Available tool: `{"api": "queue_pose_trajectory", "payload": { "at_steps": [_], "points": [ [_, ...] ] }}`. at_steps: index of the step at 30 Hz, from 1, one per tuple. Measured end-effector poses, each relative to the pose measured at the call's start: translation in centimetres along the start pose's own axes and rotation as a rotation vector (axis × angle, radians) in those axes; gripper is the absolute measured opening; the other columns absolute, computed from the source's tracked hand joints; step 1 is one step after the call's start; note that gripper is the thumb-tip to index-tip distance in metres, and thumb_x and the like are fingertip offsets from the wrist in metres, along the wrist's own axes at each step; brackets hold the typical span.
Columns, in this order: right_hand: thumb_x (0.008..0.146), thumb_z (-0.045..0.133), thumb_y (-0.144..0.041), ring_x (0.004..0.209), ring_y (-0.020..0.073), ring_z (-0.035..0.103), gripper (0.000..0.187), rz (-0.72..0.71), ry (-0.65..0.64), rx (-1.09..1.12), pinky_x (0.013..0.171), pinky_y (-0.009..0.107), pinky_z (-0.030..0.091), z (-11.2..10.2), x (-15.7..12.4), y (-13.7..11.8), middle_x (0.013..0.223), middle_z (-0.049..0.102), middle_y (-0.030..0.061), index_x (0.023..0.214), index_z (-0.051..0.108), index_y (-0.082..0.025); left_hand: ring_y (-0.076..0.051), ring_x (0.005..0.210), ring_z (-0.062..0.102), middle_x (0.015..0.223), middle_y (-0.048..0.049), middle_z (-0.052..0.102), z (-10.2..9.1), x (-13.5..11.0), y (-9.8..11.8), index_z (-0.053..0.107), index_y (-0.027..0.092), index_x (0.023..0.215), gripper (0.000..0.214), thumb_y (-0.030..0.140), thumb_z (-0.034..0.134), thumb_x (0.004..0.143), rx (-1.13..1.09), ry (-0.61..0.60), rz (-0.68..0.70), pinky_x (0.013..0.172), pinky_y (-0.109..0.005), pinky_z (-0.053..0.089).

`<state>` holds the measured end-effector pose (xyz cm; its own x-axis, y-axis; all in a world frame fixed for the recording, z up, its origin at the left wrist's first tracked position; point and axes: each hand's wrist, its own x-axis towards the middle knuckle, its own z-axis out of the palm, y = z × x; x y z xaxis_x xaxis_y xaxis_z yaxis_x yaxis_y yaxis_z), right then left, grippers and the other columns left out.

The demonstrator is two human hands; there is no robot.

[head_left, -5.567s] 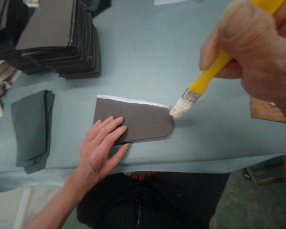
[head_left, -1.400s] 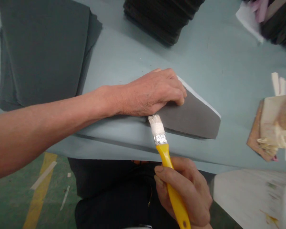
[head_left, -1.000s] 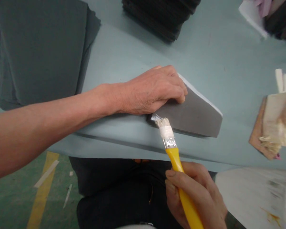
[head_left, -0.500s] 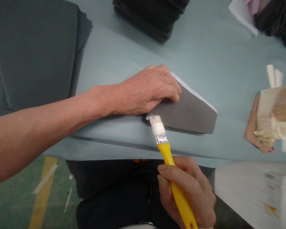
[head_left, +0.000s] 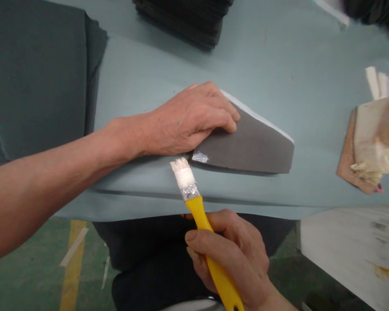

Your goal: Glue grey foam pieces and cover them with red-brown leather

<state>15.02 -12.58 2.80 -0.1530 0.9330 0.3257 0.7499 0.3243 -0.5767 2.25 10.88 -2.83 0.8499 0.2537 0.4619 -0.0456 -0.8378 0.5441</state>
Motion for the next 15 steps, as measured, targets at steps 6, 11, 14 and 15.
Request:
{"api": "queue_pose_trajectory", "payload": {
  "at_steps": [6, 11, 14, 15],
  "points": [
    [0.091, 0.073, -0.008, 0.062, 0.0087, 0.059, 0.017, 0.06, 0.098, -0.046, 0.055, 0.018, 0.049, -0.27, -0.17, -0.29, 0.079, 0.069, -0.0023, 0.094, 0.073, -0.025, -0.029, 0.122, 0.071, 0.134, -0.0055, 0.078, -0.15, 0.04, 0.05, 0.074, 0.033, 0.119, 0.04, 0.022, 0.037, 0.109, -0.006, -0.008, 0.011, 0.113, -0.057, 0.05],
    [0.093, 0.067, -0.005, 0.062, 0.0071, 0.057, 0.019, 0.076, 0.151, -0.083, 0.058, 0.018, 0.047, 0.22, -0.43, 0.22, 0.081, 0.068, -0.0023, 0.094, 0.07, -0.023, -0.029, 0.122, 0.072, 0.131, -0.004, 0.079, -0.2, 0.12, 0.15, 0.075, 0.038, 0.121, 0.042, 0.02, 0.039, 0.107, -0.026, 0.012, 0.015, 0.114, -0.057, 0.051],
    [0.097, 0.06, -0.005, 0.063, 0.007, 0.057, 0.02, 0.031, 0.098, -0.085, 0.06, 0.019, 0.046, 0.08, -0.22, 0.57, 0.079, 0.066, -0.0039, 0.1, 0.068, -0.024, -0.028, 0.123, 0.072, 0.133, -0.0035, 0.079, -0.2, 0.07, 0.15, 0.074, 0.038, 0.123, 0.042, 0.019, 0.04, 0.107, -0.012, 0.018, 0.022, 0.113, -0.055, 0.051],
    [0.097, 0.059, -0.005, 0.064, 0.0072, 0.058, 0.02, 0.021, 0.088, -0.089, 0.061, 0.02, 0.046, -0.05, -0.14, 0.65, 0.079, 0.066, -0.0041, 0.101, 0.067, -0.024, -0.027, 0.123, 0.072, 0.134, -0.0037, 0.079, -0.2, 0.05, 0.14, 0.074, 0.037, 0.124, 0.041, 0.02, 0.04, 0.107, -0.005, 0.016, 0.021, 0.113, -0.055, 0.051]
  ]
}}
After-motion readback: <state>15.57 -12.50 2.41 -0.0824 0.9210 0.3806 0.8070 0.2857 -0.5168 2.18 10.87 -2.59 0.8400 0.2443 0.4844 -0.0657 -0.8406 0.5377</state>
